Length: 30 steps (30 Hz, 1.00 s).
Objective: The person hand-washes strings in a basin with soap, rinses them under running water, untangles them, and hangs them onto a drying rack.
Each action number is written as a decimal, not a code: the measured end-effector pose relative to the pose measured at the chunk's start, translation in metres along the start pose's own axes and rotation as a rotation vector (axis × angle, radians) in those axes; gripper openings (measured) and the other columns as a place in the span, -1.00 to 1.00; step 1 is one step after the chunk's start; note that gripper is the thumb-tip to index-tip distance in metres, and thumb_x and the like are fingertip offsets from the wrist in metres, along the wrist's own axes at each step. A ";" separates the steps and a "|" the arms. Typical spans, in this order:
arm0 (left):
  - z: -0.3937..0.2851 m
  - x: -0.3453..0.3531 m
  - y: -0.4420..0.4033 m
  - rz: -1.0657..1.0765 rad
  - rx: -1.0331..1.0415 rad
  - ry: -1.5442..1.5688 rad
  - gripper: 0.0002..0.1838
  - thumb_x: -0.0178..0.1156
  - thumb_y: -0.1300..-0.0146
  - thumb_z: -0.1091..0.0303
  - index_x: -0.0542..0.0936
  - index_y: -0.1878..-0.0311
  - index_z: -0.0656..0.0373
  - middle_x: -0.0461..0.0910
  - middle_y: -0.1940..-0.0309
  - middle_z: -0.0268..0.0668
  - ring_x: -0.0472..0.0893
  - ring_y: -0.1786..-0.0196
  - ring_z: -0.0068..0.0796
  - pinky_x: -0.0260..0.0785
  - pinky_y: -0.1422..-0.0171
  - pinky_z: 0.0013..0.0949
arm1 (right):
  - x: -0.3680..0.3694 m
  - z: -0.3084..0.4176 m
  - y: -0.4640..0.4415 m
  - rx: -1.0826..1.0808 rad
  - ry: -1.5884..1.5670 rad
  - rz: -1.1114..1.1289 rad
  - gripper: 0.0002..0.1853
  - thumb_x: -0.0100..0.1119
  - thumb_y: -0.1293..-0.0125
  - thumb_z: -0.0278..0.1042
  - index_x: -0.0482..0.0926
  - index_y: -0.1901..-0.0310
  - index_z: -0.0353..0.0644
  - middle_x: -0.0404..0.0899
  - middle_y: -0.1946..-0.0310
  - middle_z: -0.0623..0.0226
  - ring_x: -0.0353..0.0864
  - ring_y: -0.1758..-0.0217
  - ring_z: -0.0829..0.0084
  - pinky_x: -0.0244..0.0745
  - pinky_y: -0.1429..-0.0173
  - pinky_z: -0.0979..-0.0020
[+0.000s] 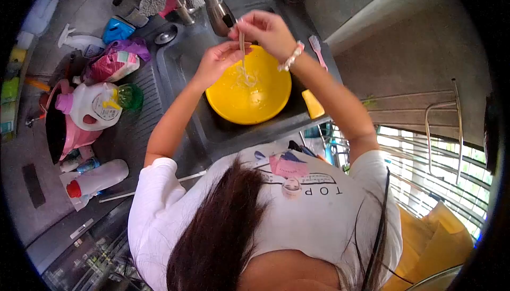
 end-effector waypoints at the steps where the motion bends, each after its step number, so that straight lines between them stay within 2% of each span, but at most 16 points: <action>1: -0.006 0.006 0.001 0.038 0.044 -0.079 -0.74 0.10 -0.28 0.39 0.53 0.00 0.29 0.61 0.15 -0.26 0.56 0.05 -0.53 0.35 -0.11 -0.49 | 0.002 0.016 -0.002 -0.031 0.037 0.037 -0.80 0.08 -0.31 -0.36 0.51 0.17 -0.33 0.61 0.28 0.23 0.63 0.19 0.48 0.53 0.02 0.47; 3: -0.005 0.007 0.003 0.005 0.064 -0.111 -0.76 0.07 -0.30 0.42 0.53 0.01 0.30 0.62 0.16 -0.22 0.58 0.06 -0.49 0.37 -0.12 -0.46 | 0.003 0.048 -0.006 -0.184 0.186 0.029 -0.81 0.10 -0.29 -0.35 0.53 0.25 -0.35 0.66 0.39 0.24 0.66 0.29 0.53 0.54 0.19 0.54; 5: -0.009 0.000 0.003 -0.116 0.115 -0.072 -0.77 0.06 -0.30 0.43 0.53 0.03 0.32 0.62 0.18 -0.21 0.59 0.09 -0.48 0.38 -0.10 -0.43 | 0.003 0.066 -0.010 -0.245 0.304 0.017 -0.80 0.12 -0.26 -0.33 0.55 0.27 -0.33 0.66 0.40 0.26 0.66 0.32 0.55 0.53 0.19 0.54; 8: -0.008 0.003 0.002 -0.170 0.140 -0.031 -0.78 0.06 -0.31 0.42 0.53 0.08 0.35 0.62 0.20 -0.20 0.60 0.10 -0.47 0.39 -0.08 -0.42 | 0.009 0.097 -0.009 -0.411 0.527 0.004 -0.80 0.14 -0.24 -0.29 0.57 0.30 -0.28 0.66 0.46 0.30 0.66 0.37 0.57 0.51 0.23 0.54; 11: 0.013 0.004 0.006 -0.223 0.167 -0.037 -0.81 0.05 -0.32 0.40 0.53 0.14 0.35 0.62 0.23 -0.21 0.60 0.13 -0.46 0.40 -0.05 -0.43 | 0.011 0.114 -0.010 -0.433 0.446 0.003 -0.81 0.13 -0.25 -0.30 0.58 0.31 -0.27 0.66 0.47 0.31 0.65 0.38 0.57 0.50 0.26 0.54; 12: 0.025 0.001 0.008 -0.264 0.139 -0.085 -0.86 0.05 -0.32 0.43 0.50 0.21 0.33 0.58 0.31 -0.30 0.59 0.17 -0.51 0.40 0.00 -0.48 | 0.008 0.119 -0.010 -0.414 0.386 -0.018 -0.81 0.11 -0.26 -0.30 0.57 0.32 -0.27 0.65 0.48 0.31 0.64 0.41 0.59 0.49 0.28 0.55; 15: 0.076 -0.002 0.018 -0.266 0.009 -0.084 -0.84 0.04 -0.33 0.38 0.50 0.23 0.31 0.56 0.37 -0.33 0.58 0.25 -0.54 0.41 0.09 -0.48 | -0.003 0.169 -0.004 -0.561 0.380 -0.119 -0.80 0.10 -0.28 -0.30 0.57 0.33 -0.28 0.64 0.49 0.32 0.62 0.40 0.59 0.48 0.30 0.56; 16: 0.092 -0.003 0.023 -0.269 -0.016 -0.091 -0.83 0.03 -0.34 0.37 0.50 0.24 0.30 0.55 0.39 -0.34 0.58 0.28 -0.53 0.41 0.11 -0.48 | 0.002 0.185 -0.002 -0.561 0.346 0.014 -0.84 0.08 -0.32 -0.34 0.53 0.18 -0.25 0.61 0.36 0.31 0.61 0.25 0.58 0.50 0.11 0.57; 17: 0.106 -0.006 0.028 -0.273 -0.003 -0.096 -0.83 0.03 -0.34 0.37 0.50 0.24 0.30 0.55 0.39 -0.34 0.58 0.28 -0.53 0.41 0.11 -0.48 | -0.007 0.191 -0.008 -0.418 0.139 -0.029 -0.87 0.04 -0.34 -0.38 0.51 0.28 -0.25 0.58 0.44 0.40 0.50 0.40 0.67 0.45 0.24 0.61; 19: 0.154 -0.004 0.038 -0.187 -0.137 0.002 -0.80 0.03 -0.35 0.33 0.51 0.21 0.31 0.55 0.41 -0.32 0.59 0.32 -0.51 0.41 0.16 -0.47 | -0.017 0.213 -0.010 -0.409 0.165 -0.089 -0.88 0.03 -0.34 -0.39 0.51 0.29 -0.24 0.59 0.44 0.41 0.51 0.40 0.67 0.44 0.25 0.61; 20: 0.169 -0.008 0.044 -0.189 -0.130 0.001 -0.80 0.03 -0.35 0.33 0.51 0.21 0.31 0.55 0.41 -0.32 0.59 0.32 -0.51 0.41 0.16 -0.47 | -0.020 0.221 -0.013 -0.430 0.164 -0.068 -0.88 0.05 -0.33 -0.41 0.51 0.28 -0.27 0.58 0.45 0.39 0.51 0.39 0.67 0.45 0.24 0.61; 23: 0.227 -0.028 0.056 -0.188 -0.237 -0.125 -0.79 0.05 -0.33 0.33 0.53 0.19 0.31 0.56 0.40 -0.29 0.59 0.31 -0.49 0.42 0.18 -0.45 | -0.021 0.239 -0.019 -0.453 0.119 -0.006 -0.88 0.05 -0.33 -0.41 0.50 0.28 -0.29 0.59 0.45 0.36 0.52 0.38 0.65 0.45 0.24 0.60; 25: 0.262 -0.037 0.061 -0.167 -0.390 0.100 -0.79 0.06 -0.32 0.32 0.55 0.19 0.29 0.58 0.37 -0.26 0.60 0.29 -0.46 0.43 0.13 -0.41 | -0.016 0.248 -0.017 -0.417 0.171 -0.024 -0.86 0.05 -0.33 -0.40 0.50 0.28 -0.31 0.59 0.45 0.33 0.53 0.38 0.64 0.45 0.24 0.61; 26: 0.263 -0.038 0.058 -0.164 -0.386 0.098 -0.79 0.06 -0.32 0.32 0.55 0.19 0.29 0.58 0.37 -0.26 0.60 0.29 -0.46 0.43 0.13 -0.41 | -0.012 0.251 -0.016 -0.434 0.215 -0.012 -0.86 0.05 -0.33 -0.40 0.50 0.28 -0.31 0.59 0.45 0.33 0.54 0.38 0.64 0.45 0.25 0.61; 28: 0.241 -0.035 0.050 -0.238 -0.360 0.290 -0.80 0.04 -0.31 0.34 0.57 0.23 0.27 0.59 0.34 -0.26 0.60 0.23 -0.43 0.42 0.03 -0.35 | -0.009 0.265 -0.015 -0.454 0.264 -0.002 -0.86 0.05 -0.33 -0.40 0.50 0.28 -0.31 0.59 0.45 0.33 0.54 0.38 0.63 0.45 0.26 0.62; 30: 0.208 -0.018 0.042 -0.159 -0.320 0.415 -0.79 0.05 -0.31 0.32 0.56 0.24 0.27 0.58 0.34 -0.25 0.59 0.22 -0.42 0.43 -0.01 -0.28 | -0.024 0.278 -0.015 -0.394 0.280 -0.143 -0.86 0.04 -0.33 -0.41 0.49 0.29 -0.32 0.58 0.45 0.34 0.54 0.38 0.63 0.46 0.28 0.62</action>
Point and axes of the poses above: each hand's wrist, its own y-axis away from the middle knuckle, its own x-axis out of the palm, z = x × y, the point moved 10 cm from there along -y, towards the middle knuckle
